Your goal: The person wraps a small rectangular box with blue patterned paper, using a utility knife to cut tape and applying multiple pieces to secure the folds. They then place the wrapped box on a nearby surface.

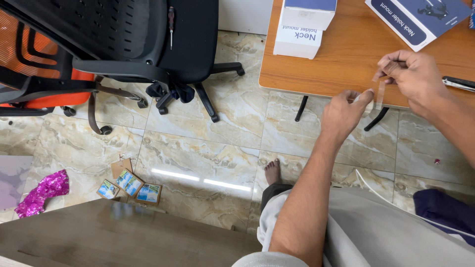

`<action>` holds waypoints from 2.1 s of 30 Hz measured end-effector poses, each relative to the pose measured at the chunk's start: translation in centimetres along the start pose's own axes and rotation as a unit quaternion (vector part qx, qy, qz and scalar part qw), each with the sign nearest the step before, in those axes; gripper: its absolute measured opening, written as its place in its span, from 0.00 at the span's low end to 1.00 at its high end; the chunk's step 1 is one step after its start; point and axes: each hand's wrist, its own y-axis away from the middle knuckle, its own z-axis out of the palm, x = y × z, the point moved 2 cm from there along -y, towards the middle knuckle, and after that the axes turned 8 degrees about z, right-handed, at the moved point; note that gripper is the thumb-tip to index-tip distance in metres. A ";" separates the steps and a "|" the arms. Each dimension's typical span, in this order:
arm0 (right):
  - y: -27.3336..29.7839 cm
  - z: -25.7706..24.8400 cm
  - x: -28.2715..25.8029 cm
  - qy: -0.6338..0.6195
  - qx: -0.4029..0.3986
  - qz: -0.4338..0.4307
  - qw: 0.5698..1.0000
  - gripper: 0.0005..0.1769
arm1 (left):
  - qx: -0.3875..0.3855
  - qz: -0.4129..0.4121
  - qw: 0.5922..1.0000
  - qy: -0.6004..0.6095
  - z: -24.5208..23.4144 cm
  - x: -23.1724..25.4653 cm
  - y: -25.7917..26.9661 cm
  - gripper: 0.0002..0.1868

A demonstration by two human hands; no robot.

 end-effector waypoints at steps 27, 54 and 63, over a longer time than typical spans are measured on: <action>1.0 3.5 2.7 0.303 0.093 -0.156 0.936 0.04 | -0.012 -0.089 0.993 0.074 1.4 -5.3 -0.5 0.39; -0.1 2.8 2.3 0.255 0.048 -0.052 0.964 0.55 | -0.040 -0.056 0.997 -0.029 -0.4 -5.8 -0.5 0.28; -0.7 2.0 2.9 0.073 0.019 -0.046 0.996 0.39 | 0.006 -0.013 0.999 0.046 0.3 -5.5 -0.8 0.14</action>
